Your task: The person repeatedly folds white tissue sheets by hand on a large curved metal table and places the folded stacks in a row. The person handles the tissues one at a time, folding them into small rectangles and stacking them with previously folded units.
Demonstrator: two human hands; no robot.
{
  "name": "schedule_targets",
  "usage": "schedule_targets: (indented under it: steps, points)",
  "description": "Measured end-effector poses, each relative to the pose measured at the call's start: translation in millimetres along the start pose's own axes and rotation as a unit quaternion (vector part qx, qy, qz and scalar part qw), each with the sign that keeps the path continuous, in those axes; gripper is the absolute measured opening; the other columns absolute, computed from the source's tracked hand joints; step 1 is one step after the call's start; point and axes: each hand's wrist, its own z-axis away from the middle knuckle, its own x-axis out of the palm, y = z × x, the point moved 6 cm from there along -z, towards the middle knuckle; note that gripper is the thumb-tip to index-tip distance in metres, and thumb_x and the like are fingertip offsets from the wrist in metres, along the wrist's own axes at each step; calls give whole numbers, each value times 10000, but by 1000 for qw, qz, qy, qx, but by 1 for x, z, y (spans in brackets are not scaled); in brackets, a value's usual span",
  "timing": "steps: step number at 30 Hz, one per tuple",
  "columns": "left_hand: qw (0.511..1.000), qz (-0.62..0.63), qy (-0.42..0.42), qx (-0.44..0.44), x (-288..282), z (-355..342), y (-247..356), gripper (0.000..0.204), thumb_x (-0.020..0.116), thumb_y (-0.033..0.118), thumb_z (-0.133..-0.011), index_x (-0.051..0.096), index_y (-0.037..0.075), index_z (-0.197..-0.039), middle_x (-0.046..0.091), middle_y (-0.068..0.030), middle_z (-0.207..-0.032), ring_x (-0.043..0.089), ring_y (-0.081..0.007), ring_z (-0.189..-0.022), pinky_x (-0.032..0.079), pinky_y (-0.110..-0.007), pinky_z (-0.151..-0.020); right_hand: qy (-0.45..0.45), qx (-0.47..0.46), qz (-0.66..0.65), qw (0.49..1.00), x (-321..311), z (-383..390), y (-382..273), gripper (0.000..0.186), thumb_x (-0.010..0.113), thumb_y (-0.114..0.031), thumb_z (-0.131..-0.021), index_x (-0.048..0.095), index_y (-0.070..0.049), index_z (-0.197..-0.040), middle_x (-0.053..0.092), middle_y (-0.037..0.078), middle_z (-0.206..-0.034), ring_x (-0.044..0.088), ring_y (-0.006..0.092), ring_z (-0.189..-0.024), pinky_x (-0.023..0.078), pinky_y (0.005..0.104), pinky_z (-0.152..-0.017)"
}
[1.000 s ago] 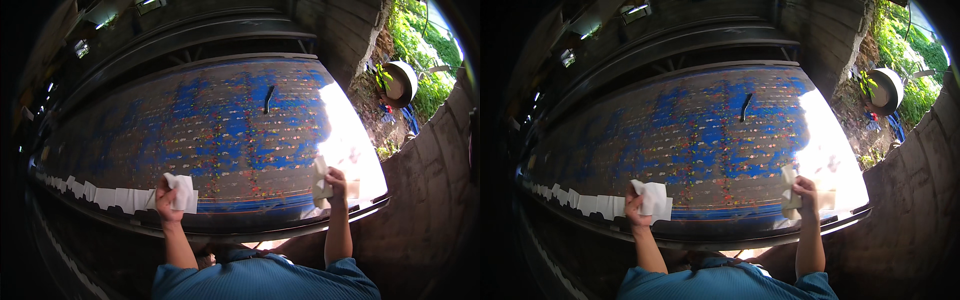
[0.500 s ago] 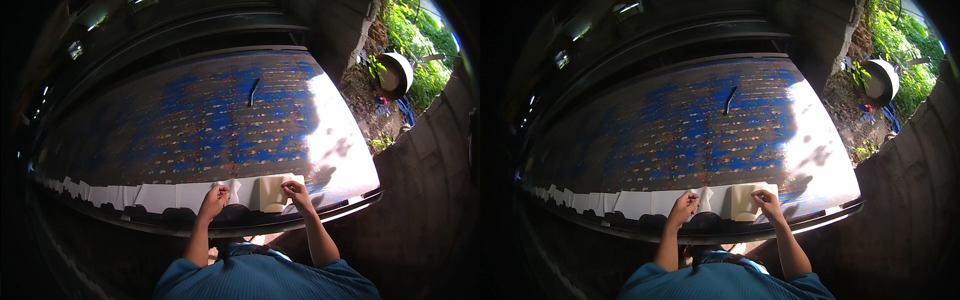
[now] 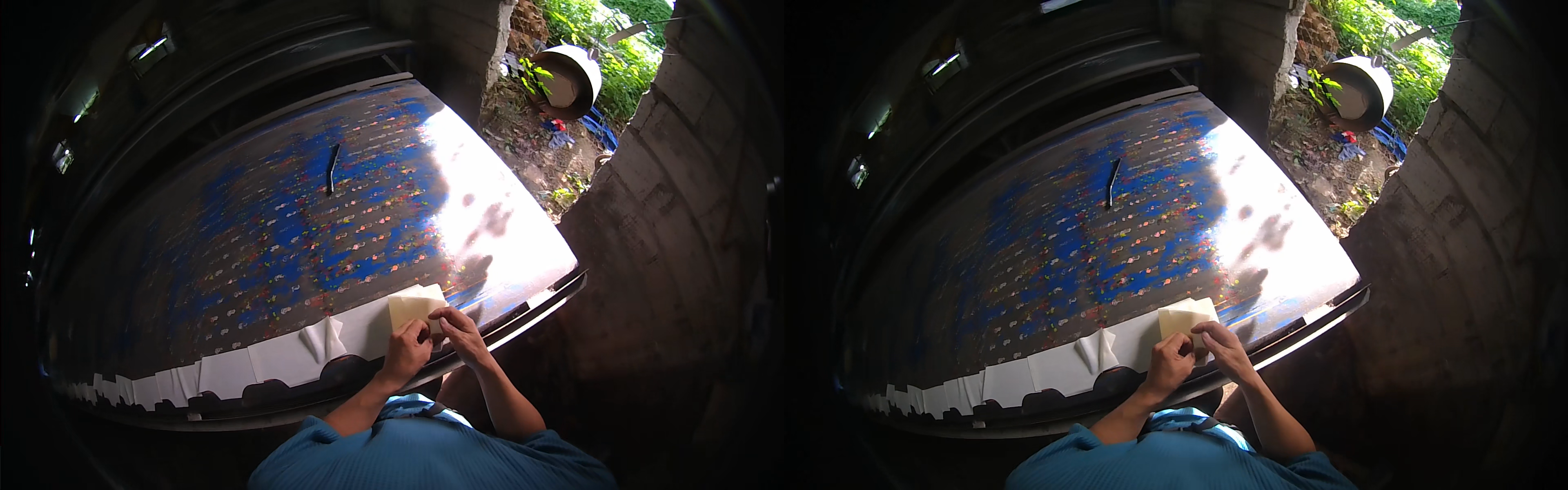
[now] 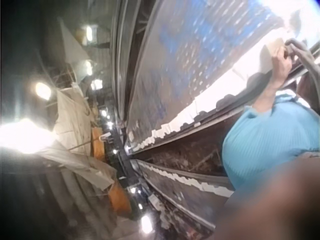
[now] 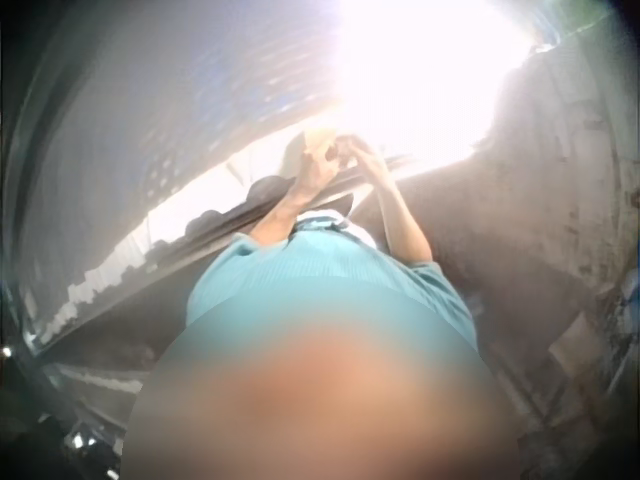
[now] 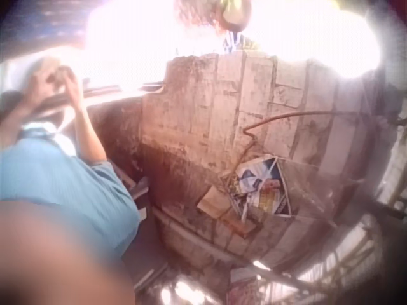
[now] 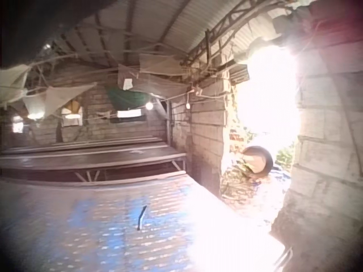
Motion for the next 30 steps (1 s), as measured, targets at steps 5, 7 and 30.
schedule_targets:
  steps: [5, 7, 30]
  points:
    - [996, 52, -47, -46, 20, -11, -11, 79, 684, 39, -809, 618, 0, -829, 636, -159, -755, 618, -237, -664, 473, -363, -595, -2, -53, 38, 998, -9, 3, -21, 412, 590, -170, -968, 433, -30, -1322, 592, 85, -1049, 568, 121, -956, 480, 259, -805]
    - [986, 80, -90, -115, 29, -13, -24, 70, 666, 52, -850, 651, -8, -882, 671, -148, -782, 622, -153, -684, 479, -334, -602, 11, -82, 12, 997, -14, 4, -27, 449, 591, -151, -964, 393, -46, -1353, 590, 88, -1044, 577, 130, -961, 487, 267, -803]
    - [905, 351, -134, -199, 133, -121, -28, 134, 562, 129, -952, 626, 11, -950, 629, -4, -862, 543, -80, -807, 427, -249, -769, 45, 63, -133, 988, -170, -58, -58, 97, 649, -104, -915, 639, -8, -926, 643, 16, -861, 562, 64, -773, 448, 210, -697]
